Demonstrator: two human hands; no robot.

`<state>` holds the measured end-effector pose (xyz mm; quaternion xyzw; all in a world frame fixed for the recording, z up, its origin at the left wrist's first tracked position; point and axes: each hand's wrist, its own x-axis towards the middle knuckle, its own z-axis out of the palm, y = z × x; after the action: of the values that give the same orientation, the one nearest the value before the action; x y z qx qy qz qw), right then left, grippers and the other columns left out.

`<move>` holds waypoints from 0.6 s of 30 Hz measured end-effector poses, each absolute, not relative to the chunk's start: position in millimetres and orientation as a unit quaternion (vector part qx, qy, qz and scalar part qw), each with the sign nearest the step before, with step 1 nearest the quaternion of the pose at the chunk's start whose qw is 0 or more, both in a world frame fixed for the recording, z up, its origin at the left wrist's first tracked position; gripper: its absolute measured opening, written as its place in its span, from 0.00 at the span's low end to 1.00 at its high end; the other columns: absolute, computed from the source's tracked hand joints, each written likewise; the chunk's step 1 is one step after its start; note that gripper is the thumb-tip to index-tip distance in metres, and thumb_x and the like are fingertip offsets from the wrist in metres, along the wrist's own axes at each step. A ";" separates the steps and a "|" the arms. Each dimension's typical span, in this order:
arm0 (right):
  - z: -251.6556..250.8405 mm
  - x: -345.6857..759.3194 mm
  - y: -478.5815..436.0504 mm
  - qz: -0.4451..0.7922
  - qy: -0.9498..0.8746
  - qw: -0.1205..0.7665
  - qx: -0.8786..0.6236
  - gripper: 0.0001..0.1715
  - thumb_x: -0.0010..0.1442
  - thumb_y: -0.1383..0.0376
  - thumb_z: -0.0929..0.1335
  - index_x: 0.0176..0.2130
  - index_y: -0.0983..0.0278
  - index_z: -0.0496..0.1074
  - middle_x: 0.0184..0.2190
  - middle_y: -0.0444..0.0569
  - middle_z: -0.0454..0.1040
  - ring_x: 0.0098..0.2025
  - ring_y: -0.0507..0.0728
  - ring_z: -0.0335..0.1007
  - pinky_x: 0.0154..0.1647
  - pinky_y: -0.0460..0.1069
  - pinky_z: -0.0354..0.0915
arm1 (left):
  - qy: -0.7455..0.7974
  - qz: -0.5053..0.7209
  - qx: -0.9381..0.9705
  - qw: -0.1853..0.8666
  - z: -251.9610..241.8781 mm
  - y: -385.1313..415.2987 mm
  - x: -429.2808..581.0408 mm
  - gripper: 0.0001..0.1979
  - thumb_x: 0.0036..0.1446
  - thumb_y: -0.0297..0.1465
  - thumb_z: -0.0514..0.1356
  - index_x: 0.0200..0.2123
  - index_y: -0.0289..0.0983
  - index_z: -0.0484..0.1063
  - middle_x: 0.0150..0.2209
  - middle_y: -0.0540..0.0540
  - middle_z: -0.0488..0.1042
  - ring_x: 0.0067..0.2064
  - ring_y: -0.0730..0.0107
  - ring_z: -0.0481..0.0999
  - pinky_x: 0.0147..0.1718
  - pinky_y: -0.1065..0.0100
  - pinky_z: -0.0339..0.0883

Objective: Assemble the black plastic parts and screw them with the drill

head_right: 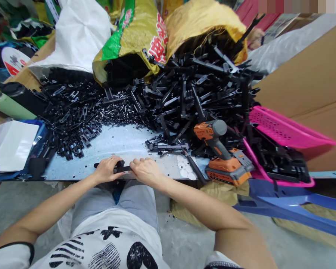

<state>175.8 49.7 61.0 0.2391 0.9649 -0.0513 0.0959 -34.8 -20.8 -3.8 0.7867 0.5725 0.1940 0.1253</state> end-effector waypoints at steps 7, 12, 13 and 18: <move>62.8 174.7 64.5 -0.035 0.974 0.090 0.206 0.22 0.67 0.53 0.55 0.42 0.64 0.69 0.37 0.53 0.72 0.35 0.55 0.68 0.34 0.48 0.53 | 0.574 0.177 0.791 0.116 -4.7 -17.8 -33.3 0.25 0.56 0.50 0.55 0.44 0.35 0.66 0.39 0.40 0.73 0.41 0.58 0.74 0.38 0.62 0.67; 25.3 192.2 71.0 -0.059 0.973 0.052 0.219 0.26 0.66 0.49 0.56 0.42 0.64 0.71 0.38 0.51 0.72 0.38 0.55 0.68 0.36 0.48 0.55 | 0.530 0.121 0.823 0.164 -6.0 3.7 -29.8 0.29 0.53 0.53 0.56 0.47 0.36 0.66 0.42 0.40 0.73 0.45 0.56 0.72 0.42 0.61 0.66; 17.3 195.8 72.5 -0.061 0.971 0.035 0.227 0.26 0.65 0.48 0.56 0.43 0.63 0.71 0.40 0.52 0.72 0.40 0.56 0.68 0.37 0.49 0.56 | 0.529 0.120 0.823 0.170 -5.8 15.6 -33.1 0.29 0.54 0.52 0.56 0.49 0.36 0.65 0.45 0.40 0.72 0.48 0.56 0.71 0.45 0.61 0.65; 2.5 183.3 104.4 -0.048 0.949 -0.062 0.304 0.24 0.67 0.52 0.56 0.50 0.63 0.69 0.47 0.54 0.71 0.47 0.58 0.65 0.46 0.51 0.58 | 0.751 0.159 0.631 0.111 -4.0 104.5 -73.5 0.16 0.65 0.31 0.45 0.52 0.32 0.64 0.51 0.34 0.68 0.53 0.56 0.67 0.51 0.58 0.60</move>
<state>183.3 104.4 2.5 0.3043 0.9494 -0.0480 -0.0616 -73.5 104.5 -4.0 0.6312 0.7510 0.1587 0.1111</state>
